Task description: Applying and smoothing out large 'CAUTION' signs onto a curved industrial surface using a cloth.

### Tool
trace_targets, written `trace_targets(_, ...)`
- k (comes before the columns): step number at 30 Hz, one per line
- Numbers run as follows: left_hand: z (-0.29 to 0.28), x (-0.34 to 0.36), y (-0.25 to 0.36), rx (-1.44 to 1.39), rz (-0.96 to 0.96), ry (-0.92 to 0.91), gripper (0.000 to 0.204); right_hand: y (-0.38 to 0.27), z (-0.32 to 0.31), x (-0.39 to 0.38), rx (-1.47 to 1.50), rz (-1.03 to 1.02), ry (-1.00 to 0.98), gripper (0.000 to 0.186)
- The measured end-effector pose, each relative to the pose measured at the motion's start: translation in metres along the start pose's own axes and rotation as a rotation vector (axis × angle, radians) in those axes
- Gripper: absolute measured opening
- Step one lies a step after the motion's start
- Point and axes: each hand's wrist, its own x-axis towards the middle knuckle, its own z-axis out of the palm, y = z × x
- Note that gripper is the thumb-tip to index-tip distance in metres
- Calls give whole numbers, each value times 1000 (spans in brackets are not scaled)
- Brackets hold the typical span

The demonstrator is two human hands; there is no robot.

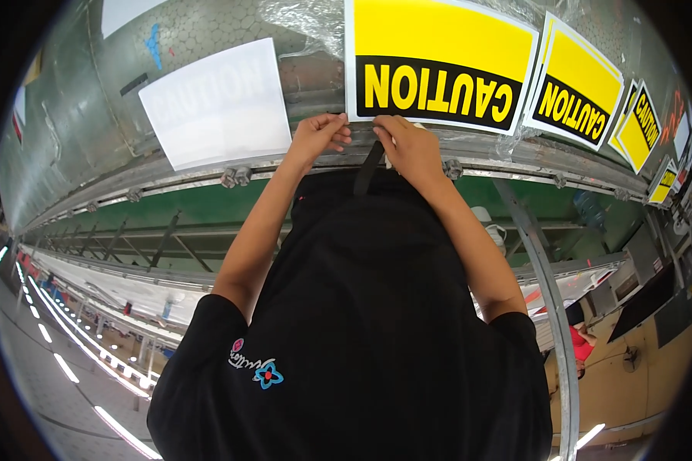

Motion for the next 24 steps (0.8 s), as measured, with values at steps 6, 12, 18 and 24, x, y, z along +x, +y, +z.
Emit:
trace_targets(6,0,5,-15,-139,98,-71,28,-14,16,15,-254,-214,-60,22)
trace_targets(12,-3,7,-18,-185,189,-130,27,-23,17,30,-435,-349,-106,26)
trace_targets(18,-4,14,-23,-182,262,-220,27,-28,5,41,-538,-467,-259,24)
trace_targets(24,-7,20,-28,-218,248,-251,28,-32,12,53,-656,-510,-420,23)
